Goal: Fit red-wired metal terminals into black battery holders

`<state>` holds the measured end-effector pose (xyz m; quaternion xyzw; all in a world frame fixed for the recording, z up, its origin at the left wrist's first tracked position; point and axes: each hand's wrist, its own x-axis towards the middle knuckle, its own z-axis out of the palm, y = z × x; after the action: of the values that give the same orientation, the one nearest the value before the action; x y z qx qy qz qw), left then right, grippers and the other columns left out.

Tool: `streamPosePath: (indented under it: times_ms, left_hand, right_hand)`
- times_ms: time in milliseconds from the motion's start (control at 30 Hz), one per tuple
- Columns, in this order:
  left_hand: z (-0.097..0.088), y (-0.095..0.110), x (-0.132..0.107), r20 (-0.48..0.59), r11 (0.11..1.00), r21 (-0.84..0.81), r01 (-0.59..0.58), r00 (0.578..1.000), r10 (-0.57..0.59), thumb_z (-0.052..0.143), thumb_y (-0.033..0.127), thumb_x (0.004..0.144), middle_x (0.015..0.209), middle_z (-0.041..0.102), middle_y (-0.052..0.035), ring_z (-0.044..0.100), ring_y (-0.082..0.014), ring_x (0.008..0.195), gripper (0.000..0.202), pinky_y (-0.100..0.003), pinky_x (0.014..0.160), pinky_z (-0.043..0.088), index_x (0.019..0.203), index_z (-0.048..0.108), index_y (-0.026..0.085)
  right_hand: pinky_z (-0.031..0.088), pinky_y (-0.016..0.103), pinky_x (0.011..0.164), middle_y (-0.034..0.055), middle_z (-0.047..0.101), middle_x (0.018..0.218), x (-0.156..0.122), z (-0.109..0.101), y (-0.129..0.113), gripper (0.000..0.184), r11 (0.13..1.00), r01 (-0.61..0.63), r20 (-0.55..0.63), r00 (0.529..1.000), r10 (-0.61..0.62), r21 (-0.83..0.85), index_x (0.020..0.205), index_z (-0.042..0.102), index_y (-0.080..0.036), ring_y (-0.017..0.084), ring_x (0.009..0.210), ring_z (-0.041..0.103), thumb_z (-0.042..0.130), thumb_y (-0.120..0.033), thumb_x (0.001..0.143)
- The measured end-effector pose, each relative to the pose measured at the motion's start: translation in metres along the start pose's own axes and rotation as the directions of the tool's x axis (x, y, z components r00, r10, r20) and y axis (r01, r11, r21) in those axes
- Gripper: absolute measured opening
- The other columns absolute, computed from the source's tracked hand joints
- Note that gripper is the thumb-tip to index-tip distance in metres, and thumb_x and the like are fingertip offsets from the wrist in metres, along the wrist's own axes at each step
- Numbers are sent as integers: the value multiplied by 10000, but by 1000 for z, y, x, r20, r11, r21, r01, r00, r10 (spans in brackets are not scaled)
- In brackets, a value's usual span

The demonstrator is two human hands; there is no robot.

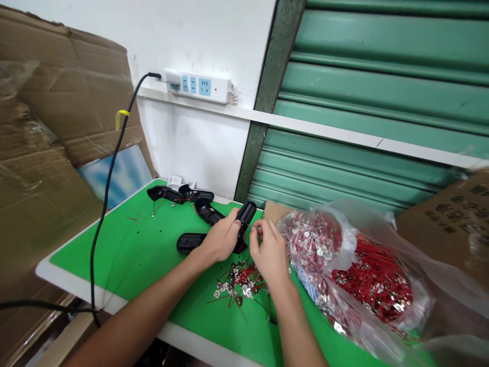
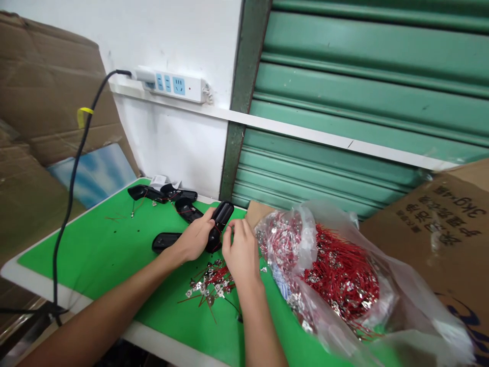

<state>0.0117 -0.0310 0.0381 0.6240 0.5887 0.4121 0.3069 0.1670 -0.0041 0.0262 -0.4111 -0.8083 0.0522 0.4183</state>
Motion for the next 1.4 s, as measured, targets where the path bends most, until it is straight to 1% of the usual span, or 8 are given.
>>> streamPosePath:
  times_ms: [167,433,633,767,933,1133,1300,1400]
  left_hand:
    - [1,1,-2,-1,1000,1,-1,1000,1,253,378,992,900,632,-63,585,-216,865,404,-298,842,396,1243,509,192]
    - [3,2,-2,27,1000,12,-21,999,21,210,407,999,1057,636,-113,594,-243,997,416,-342,934,404,1207,490,179]
    - [4,-1,-1,26,998,-19,-56,998,56,220,399,1007,1097,625,-116,585,-239,1058,374,-352,996,389,1153,483,177]
    - [4,-5,0,17,996,-43,-84,996,84,235,392,1013,1095,629,-106,583,-230,1063,362,-334,992,390,1142,499,181]
    - [6,-5,0,7,993,-71,-97,995,98,264,384,1013,986,625,-81,584,-229,1045,355,-320,981,399,1140,526,181]
    - [5,1,-2,34,991,-53,-120,992,122,273,328,993,1113,623,-84,575,-209,1026,361,-305,936,400,1189,535,175]
    - [5,0,-1,7,993,-77,-87,996,87,316,342,985,1001,624,-41,575,-181,928,311,-267,857,396,1138,538,186]
    - [3,-3,3,-6,989,-143,-43,999,43,369,366,976,981,630,-36,570,-175,920,304,-256,845,417,1145,534,175]
  right_hand:
    - [433,308,733,57,608,849,-2,3,0,119,997,1,-6,1000,-2,-74,886,535,-203,203,801,595,443,-186,960]
    - [401,301,707,50,611,823,-3,7,-3,131,995,1,-49,999,-6,-98,868,545,-201,195,767,585,455,-168,957]
    - [378,316,703,56,635,827,-4,9,-3,142,991,1,-31,1000,-5,-137,889,574,-193,198,753,577,461,-175,973]
    - [366,328,721,49,647,829,-5,9,-2,140,984,54,-53,997,-64,-172,900,599,-190,202,772,589,491,-192,990]
    - [362,330,738,39,659,824,-5,8,-2,151,974,85,-54,994,-98,-210,904,628,-190,196,752,586,511,-189,1000]
    - [342,330,733,44,650,789,-6,8,-3,163,957,161,-73,980,-184,-243,900,640,-171,199,748,585,511,-164,1000]
    - [351,333,747,45,682,802,-4,4,-4,181,978,115,-69,989,-128,-174,925,685,-184,190,761,607,521,-202,998]
    - [401,328,769,40,681,825,0,-6,-5,148,997,8,-41,999,-5,74,967,715,-195,193,795,617,584,-256,931]
